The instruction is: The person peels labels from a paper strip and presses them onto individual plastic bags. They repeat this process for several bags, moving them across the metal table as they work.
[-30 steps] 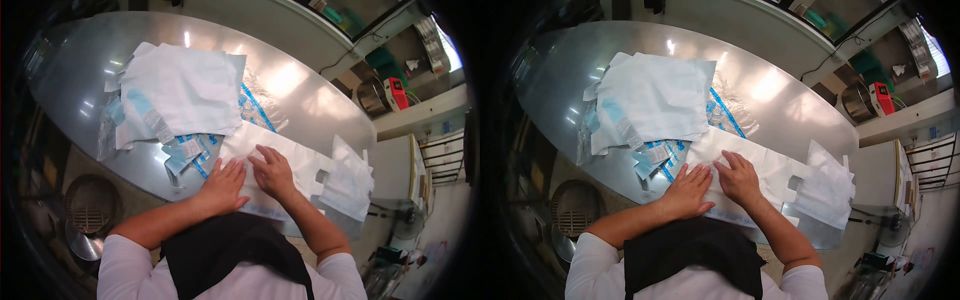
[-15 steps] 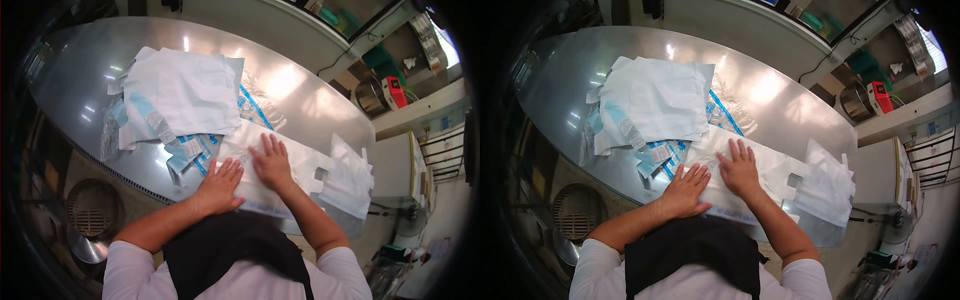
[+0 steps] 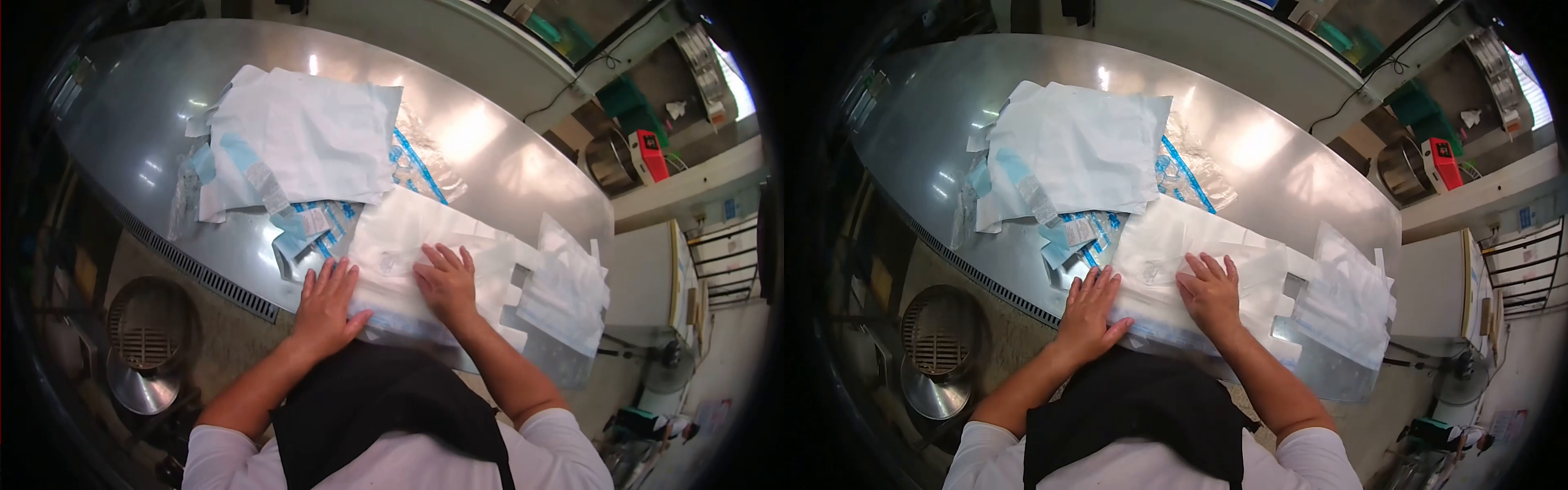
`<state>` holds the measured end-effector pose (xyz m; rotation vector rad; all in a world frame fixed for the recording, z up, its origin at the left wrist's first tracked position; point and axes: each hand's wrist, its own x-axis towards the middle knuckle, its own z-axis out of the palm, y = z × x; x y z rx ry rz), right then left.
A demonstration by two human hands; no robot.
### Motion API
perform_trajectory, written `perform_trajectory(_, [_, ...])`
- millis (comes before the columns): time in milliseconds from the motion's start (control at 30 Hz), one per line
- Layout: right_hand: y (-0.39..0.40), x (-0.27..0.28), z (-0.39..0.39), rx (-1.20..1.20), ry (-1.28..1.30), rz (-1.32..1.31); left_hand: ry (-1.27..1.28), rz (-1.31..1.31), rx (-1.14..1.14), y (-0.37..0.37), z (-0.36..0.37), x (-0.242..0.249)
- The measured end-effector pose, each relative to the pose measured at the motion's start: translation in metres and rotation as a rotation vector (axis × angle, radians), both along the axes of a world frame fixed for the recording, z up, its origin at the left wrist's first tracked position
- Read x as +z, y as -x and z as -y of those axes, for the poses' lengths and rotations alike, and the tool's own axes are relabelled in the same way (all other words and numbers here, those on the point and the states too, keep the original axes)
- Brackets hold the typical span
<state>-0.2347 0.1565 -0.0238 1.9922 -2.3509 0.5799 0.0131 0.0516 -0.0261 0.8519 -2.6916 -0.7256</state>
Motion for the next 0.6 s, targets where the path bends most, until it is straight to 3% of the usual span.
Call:
perform_trajectory(67, [-0.001, 0.015, 0.000, -0.002, 0.121, 0.008, -0.006, -0.005, 0.047, 0.005, -0.005, 0.002])
perform_trajectory(133, [0.005, 0.029, -0.008, -0.035, 0.135, 0.332, -0.021, -0.009, 0.057, 0.010, -0.008, 0.003])
perform_trajectory(200, [0.018, 0.044, -0.023, -0.075, 0.243, 0.297, -0.057, 0.040, 0.098, 0.015, -0.009, -0.003])
perform_trajectory(400, [0.145, 0.116, -0.119, -0.524, 0.592, 0.500, -0.003, 0.093, 0.126, 0.025, -0.008, 0.002])
perform_trajectory(600, [0.235, 0.191, -0.225, -0.663, 0.697, 0.255, 0.038, 0.094, 0.163, 0.037, -0.009, -0.006])
